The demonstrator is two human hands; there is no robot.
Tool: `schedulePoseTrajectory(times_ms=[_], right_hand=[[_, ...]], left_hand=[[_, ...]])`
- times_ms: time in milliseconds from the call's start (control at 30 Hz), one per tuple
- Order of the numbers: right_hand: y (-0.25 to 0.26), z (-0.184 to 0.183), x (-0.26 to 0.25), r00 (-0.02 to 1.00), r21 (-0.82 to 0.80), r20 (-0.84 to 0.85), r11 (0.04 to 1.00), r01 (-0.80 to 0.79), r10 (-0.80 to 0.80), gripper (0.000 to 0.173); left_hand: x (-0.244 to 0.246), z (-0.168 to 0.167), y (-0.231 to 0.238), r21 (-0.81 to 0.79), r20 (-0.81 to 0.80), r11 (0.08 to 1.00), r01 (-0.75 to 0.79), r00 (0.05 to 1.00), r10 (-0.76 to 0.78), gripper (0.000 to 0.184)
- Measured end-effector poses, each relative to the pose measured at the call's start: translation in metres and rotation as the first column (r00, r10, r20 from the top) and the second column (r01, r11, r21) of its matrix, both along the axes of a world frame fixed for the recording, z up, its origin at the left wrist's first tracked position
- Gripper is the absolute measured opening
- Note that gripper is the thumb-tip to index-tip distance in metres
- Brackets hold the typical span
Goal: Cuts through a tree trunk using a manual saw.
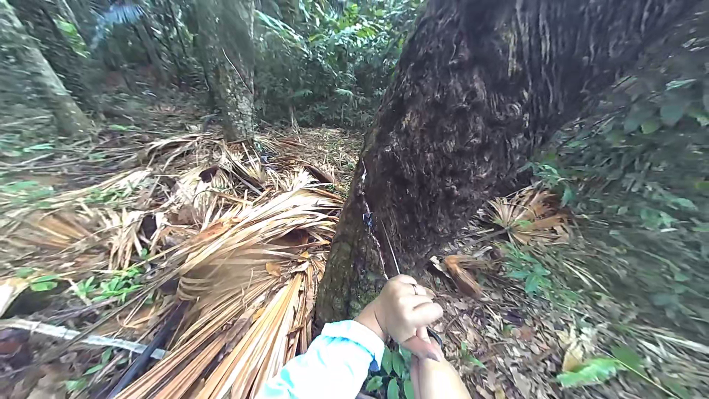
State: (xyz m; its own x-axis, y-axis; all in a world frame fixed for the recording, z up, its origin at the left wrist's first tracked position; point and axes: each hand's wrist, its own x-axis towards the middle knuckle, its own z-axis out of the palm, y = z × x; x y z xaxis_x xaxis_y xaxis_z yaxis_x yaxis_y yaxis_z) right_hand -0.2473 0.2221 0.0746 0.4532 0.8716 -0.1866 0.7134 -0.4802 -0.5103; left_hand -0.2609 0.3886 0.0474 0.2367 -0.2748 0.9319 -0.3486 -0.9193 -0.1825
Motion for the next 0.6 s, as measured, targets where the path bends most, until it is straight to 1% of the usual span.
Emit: schedulePoseTrajectory(times_ms=[67, 133, 200, 267, 333, 367, 400, 467, 500, 533, 600], right_hand=[[0.006, -0.005, 0.0, 0.999, -0.034, 0.022, 0.999, 0.032, -0.031, 0.04], [0.003, -0.025, 0.001, 0.989, 0.13, 0.137, 0.991, 0.035, -0.053, 0.037], [-0.003, -0.013, -0.002, 0.993, 0.155, 0.113, 0.988, 0.004, -0.022, 0.035], [0.002, -0.003, -0.002, 0.993, 0.111, 0.12, 0.994, -0.006, -0.007, 0.037], [0.012, -0.005, 0.001, 0.99, 0.016, 0.139, 1.0, 0.017, -0.019, 0.038], [0.012, -0.004, 0.002, 0.99, 0.0, 0.144, 1.0, 0.014, -0.014, 0.039], [0.009, 0.001, 0.001, 0.991, 0.0, 0.13, 1.0, 0.005, -0.005, 0.04], [-0.002, 0.016, -0.002, 0.995, 0.083, 0.096, 0.996, -0.023, 0.015, 0.041], [-0.003, 0.025, -0.001, 0.995, 0.088, 0.097, 0.996, -0.032, 0.024, 0.042], [-0.001, 0.031, -0.001, 0.994, 0.073, 0.105, 0.997, -0.037, 0.029, 0.043], [0.006, 0.041, -0.002, 0.995, -0.011, 0.094, 0.999, -0.04, 0.041, 0.043]], left_hand=[[0.001, -0.004, 0.0, 0.004, 0.013, 0.999, -0.047, 0.999, 0.047, 0.078], [0.001, -0.006, -0.004, -0.022, 0.014, 0.998, -0.058, 0.998, 0.058, 0.078], [-0.002, 0.002, -0.005, -0.044, 0.016, 0.998, -0.042, 0.999, 0.043, 0.082], [-0.002, 0.011, 0.002, -0.03, 0.007, 0.999, -0.037, 0.999, 0.037, 0.082], [0.0, 0.014, 0.007, -0.015, -0.005, 0.998, -0.058, 0.998, 0.058, 0.083], [0.0, 0.014, 0.006, -0.02, -0.01, 0.998, -0.062, 0.998, 0.062, 0.084], [-0.001, 0.015, 0.003, -0.037, -0.012, 0.998, -0.059, 0.998, 0.058, 0.085], [-0.004, 0.02, -0.003, -0.076, -0.011, 0.996, -0.037, 0.999, 0.036, 0.085], [-0.003, 0.025, -0.002, -0.086, -0.006, 0.996, -0.026, 1.0, 0.025, 0.085], [-0.002, 0.028, 0.001, -0.089, -0.003, 0.996, -0.024, 1.0, 0.023, 0.086], [-0.001, 0.03, 0.008, -0.073, 0.007, 0.997, -0.029, 1.0, 0.029, 0.087]])
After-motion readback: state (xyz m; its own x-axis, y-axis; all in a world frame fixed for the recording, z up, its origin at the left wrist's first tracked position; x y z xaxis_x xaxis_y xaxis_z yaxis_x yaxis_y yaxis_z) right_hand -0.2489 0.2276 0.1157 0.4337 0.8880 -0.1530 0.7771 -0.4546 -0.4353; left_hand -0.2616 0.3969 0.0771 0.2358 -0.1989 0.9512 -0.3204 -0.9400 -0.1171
